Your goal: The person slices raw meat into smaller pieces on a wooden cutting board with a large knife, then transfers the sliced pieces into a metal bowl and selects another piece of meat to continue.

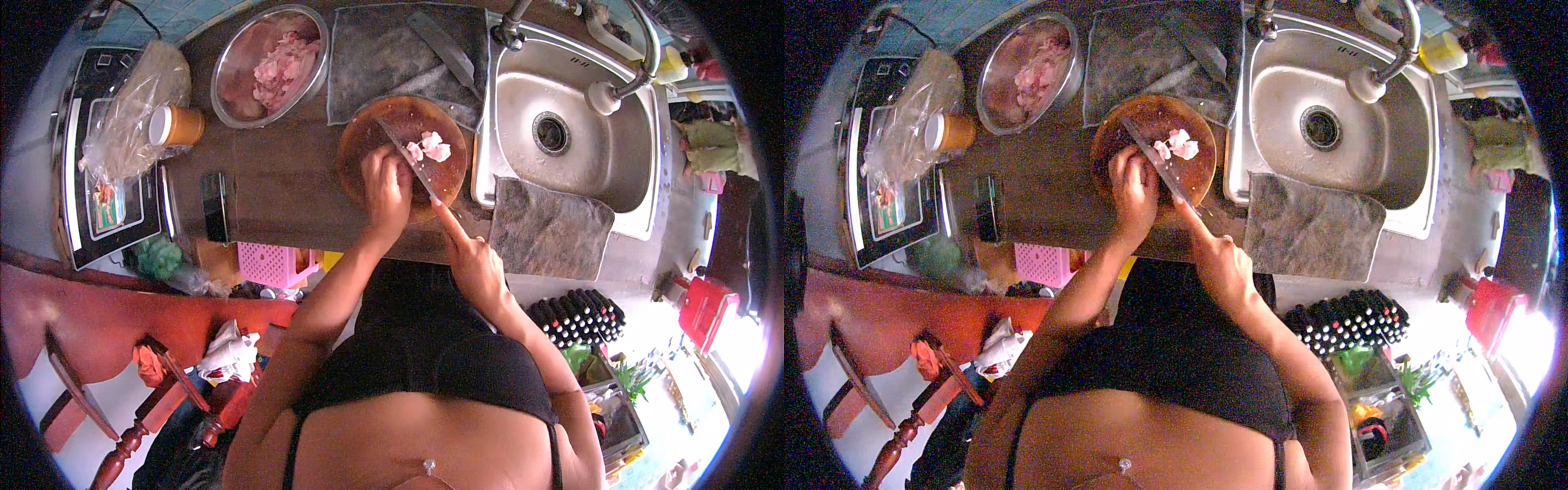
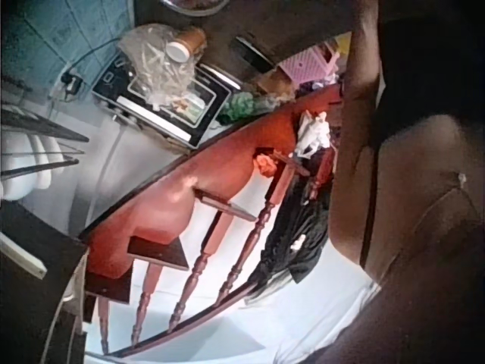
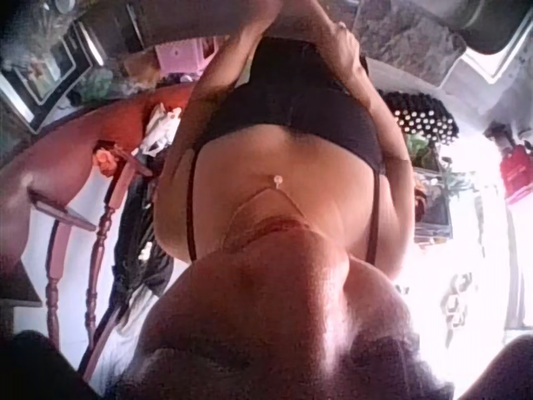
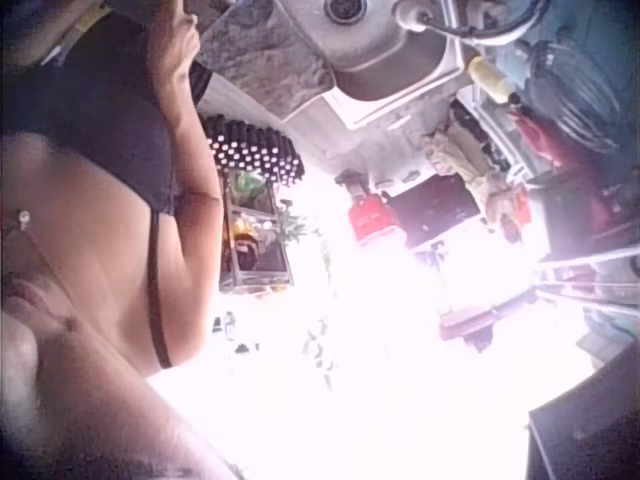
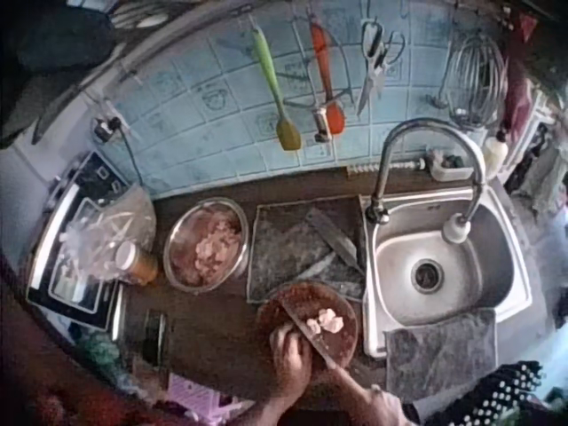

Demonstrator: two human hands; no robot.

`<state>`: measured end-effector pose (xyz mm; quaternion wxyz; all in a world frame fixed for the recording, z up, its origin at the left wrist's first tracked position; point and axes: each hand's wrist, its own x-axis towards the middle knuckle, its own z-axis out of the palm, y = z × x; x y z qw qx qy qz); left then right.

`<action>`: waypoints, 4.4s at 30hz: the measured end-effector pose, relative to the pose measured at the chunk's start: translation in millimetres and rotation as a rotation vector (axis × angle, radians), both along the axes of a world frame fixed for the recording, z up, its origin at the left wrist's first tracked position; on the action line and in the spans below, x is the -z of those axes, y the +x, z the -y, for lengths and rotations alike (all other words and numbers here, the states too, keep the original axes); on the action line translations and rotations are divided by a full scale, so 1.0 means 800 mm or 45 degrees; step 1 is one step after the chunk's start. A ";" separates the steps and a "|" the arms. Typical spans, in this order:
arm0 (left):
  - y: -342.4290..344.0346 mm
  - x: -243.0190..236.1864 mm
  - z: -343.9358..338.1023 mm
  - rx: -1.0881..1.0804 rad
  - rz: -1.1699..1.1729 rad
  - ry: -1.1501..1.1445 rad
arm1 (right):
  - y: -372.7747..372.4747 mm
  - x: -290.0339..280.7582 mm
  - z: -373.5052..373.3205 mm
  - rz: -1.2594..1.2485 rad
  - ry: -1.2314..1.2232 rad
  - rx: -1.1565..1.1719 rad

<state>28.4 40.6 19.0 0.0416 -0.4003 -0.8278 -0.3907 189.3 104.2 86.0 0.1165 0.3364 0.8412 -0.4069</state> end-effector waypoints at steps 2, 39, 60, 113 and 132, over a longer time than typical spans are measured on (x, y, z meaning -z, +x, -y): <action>-0.001 0.008 0.000 -0.004 -0.029 0.007 | -0.002 0.005 -0.008 -0.158 -0.021 0.016; -0.001 0.005 -0.001 -0.036 -0.040 -0.002 | -0.007 -0.001 0.014 0.025 0.105 0.047; -0.003 -0.002 -0.002 0.007 -0.017 0.068 | -0.002 0.021 -0.002 -0.163 0.186 0.077; 0.008 -0.006 -0.005 -0.119 0.018 -0.017 | -0.077 0.013 -0.008 -0.089 0.133 -0.023; 0.004 0.003 0.003 -0.109 -0.030 0.026 | -0.010 0.013 0.006 0.161 0.227 -0.069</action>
